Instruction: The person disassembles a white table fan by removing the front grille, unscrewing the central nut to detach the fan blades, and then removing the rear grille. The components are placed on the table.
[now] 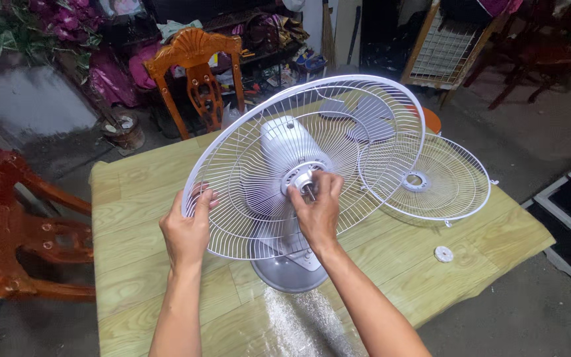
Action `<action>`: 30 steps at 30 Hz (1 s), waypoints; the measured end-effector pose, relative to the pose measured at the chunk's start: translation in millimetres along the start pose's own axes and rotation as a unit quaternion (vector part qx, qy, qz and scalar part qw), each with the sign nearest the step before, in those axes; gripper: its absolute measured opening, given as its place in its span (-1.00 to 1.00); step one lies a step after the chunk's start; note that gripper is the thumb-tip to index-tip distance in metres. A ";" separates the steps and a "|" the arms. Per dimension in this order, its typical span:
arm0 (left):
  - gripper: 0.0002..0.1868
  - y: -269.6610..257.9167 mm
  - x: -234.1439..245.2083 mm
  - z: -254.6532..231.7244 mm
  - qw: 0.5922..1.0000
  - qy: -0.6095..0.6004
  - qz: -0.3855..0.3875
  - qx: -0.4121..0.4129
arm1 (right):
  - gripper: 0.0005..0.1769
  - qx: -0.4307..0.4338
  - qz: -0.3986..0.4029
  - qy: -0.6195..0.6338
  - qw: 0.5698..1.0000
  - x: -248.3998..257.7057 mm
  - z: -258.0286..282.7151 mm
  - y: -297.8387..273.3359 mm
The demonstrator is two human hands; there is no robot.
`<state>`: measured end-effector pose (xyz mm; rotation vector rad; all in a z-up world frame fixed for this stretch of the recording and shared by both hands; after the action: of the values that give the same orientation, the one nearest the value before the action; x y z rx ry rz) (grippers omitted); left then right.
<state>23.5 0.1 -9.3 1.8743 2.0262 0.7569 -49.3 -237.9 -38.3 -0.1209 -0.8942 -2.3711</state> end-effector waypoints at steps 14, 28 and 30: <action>-0.79 1.5 0.4 -1.0 1.000 -0.003 0.001 -0.007 | -0.49 0.155 0.052 -0.143 0.976 0.2 -2.6 1.8; -0.81 4.1 -1.5 -5.3 0.999 0.045 0.006 -0.018 | -0.45 -0.441 0.206 0.312 0.816 -0.3 -49.1 18.4; -0.82 3.7 -1.7 -5.1 0.999 0.050 0.004 -0.020 | -0.43 -0.411 0.215 0.320 0.826 -7.3 -44.3 19.2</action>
<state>24.0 -2.4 -3.3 1.8575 2.0495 0.9035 -27.3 -273.5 -63.5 0.1272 0.4636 -1.9752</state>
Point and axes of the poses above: each hand's wrist, its own y-axis towards the middle knuckle, its own x-axis out of the back of the hand, z = x × y, the point moved 4 cm from there along y, towards the middle knuckle, and after that the axes turned 2 degrees about -z, right-handed, at the moved point
